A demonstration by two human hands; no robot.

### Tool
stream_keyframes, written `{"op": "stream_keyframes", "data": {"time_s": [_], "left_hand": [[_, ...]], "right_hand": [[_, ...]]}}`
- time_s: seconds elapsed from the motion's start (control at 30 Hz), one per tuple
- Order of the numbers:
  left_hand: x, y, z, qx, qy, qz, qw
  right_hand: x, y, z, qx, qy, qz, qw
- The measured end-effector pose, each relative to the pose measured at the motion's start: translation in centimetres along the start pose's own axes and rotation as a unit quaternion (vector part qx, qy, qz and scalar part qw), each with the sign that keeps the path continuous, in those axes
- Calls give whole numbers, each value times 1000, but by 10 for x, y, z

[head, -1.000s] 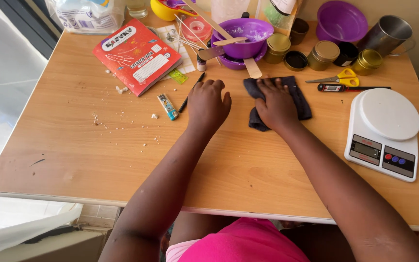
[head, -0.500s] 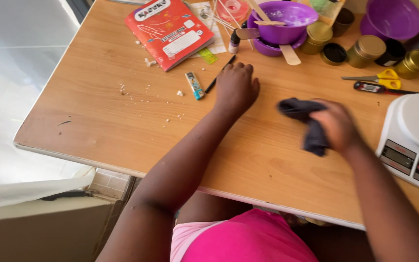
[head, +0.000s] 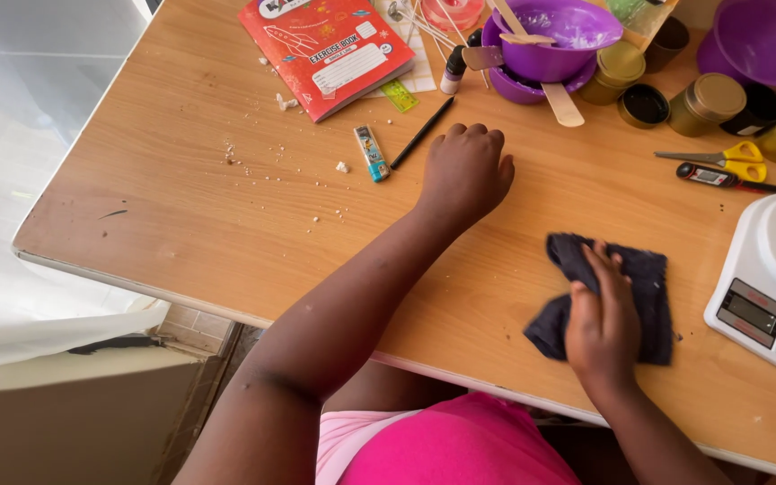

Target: Clearing and wiping a cluttered workspace on a wooden table

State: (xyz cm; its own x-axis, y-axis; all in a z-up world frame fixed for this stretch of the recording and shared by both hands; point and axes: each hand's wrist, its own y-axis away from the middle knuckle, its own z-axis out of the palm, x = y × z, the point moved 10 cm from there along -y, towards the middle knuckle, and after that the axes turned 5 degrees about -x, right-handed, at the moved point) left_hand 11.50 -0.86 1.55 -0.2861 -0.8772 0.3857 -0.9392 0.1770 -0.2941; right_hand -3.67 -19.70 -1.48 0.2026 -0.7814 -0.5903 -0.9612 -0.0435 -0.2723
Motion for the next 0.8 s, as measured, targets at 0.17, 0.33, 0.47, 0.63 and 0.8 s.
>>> {"op": "stream_keyframes", "data": {"time_s": [0.17, 0.33, 0.47, 0.63, 0.8], "left_hand": [[-6, -6, -5, -5, 13, -5, 1000], [-25, -8, -18, 36, 58, -11, 998], [-46, -14, -49, 76, 23, -32, 996], [-97, 7, -46, -25, -83, -127, 988], [-114, 12, -31, -40, -75, -107, 991]], "right_hand": [[-29, -38, 54, 5, -114, 2, 993], [-52, -68, 72, 67, -323, 93, 940], [-5, -71, 52, 81, -417, 364, 829], [53, -59, -43, 165, -560, 307, 752], [22, -47, -87, -12, -73, 88, 993]]}}
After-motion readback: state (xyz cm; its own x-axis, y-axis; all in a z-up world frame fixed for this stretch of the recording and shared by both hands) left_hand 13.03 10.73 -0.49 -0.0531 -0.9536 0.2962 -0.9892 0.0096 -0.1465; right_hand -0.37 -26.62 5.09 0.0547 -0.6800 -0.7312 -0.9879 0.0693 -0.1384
